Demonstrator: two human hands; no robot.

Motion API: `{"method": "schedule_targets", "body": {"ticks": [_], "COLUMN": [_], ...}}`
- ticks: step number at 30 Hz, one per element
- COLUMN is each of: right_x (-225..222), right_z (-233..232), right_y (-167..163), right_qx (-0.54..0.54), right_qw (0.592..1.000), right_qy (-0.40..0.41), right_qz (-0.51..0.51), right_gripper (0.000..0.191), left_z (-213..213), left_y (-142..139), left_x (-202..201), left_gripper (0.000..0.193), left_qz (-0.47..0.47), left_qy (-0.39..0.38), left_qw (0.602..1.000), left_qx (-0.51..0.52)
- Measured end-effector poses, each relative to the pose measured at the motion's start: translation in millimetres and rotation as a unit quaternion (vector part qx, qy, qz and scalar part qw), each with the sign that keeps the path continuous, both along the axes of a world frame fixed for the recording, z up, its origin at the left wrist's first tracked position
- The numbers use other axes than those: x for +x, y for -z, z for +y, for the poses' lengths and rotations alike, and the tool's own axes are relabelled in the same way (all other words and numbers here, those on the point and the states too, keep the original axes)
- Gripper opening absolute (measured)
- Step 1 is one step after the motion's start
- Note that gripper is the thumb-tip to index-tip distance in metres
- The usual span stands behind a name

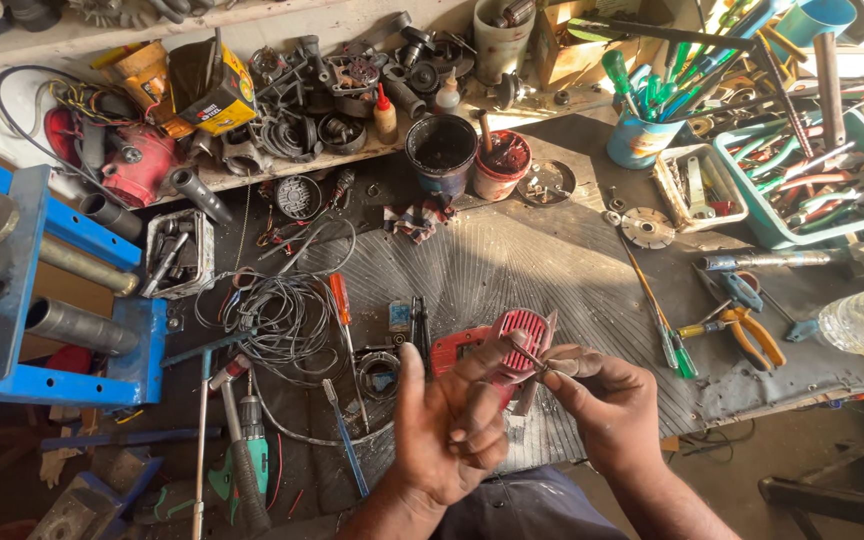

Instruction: The person works at a cluttered workshop bench, picking up a metal shaft assembly and a white plastic gear, pressing and twisting the gear onto the shaft by hand and checking the fit. They then use a file on the part and pick up a red angle grinder, holding it over the workpiece on the bench.

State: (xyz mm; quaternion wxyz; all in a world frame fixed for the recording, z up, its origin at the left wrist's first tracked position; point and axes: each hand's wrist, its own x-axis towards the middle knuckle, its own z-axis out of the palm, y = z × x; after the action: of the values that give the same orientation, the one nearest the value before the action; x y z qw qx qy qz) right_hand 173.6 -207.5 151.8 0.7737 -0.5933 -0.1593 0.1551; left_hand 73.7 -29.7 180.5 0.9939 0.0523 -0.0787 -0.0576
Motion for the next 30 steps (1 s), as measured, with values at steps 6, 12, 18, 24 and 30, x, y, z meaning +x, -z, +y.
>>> {"method": "schedule_targets", "body": {"ticks": [6, 12, 18, 24, 30], "right_x": [-3.4, -3.5, -1.5, 2.6, 12.0], "right_z": [-7.6, -4.7, -0.3, -1.1, -14.0], "right_y": [-14.6, -45.4, -60.1, -67.7, -56.4], "right_qx": [-0.064, -0.215, -0.265, -0.258, -0.243], "right_qw": [0.991, 0.901, 0.883, 0.855, 0.863], "right_qy": [0.019, 0.073, 0.064, 0.078, 0.084], "right_qz": [-0.116, -0.371, -0.382, -0.443, -0.434], "right_gripper": [0.009, 0.018, 0.020, 0.019, 0.014], "left_z": [12.8, 9.3, 9.9, 18.8, 43.9], "left_y": [-11.0, -13.6, -18.9, -22.0, -20.8], "left_x": [-8.0, -6.6, 2.1, 14.6, 31.8], "left_gripper": [0.085, 0.087, 0.091, 0.084, 0.083], "left_qz": [-0.092, -0.185, -0.177, -0.202, -0.153], "left_qy": [-0.207, -0.343, -0.263, -0.199, -0.129], "left_qw": [0.840, 0.286, 0.143, -0.017, -0.042], "left_qx": [0.493, 0.876, 0.938, 0.959, 0.979]}}
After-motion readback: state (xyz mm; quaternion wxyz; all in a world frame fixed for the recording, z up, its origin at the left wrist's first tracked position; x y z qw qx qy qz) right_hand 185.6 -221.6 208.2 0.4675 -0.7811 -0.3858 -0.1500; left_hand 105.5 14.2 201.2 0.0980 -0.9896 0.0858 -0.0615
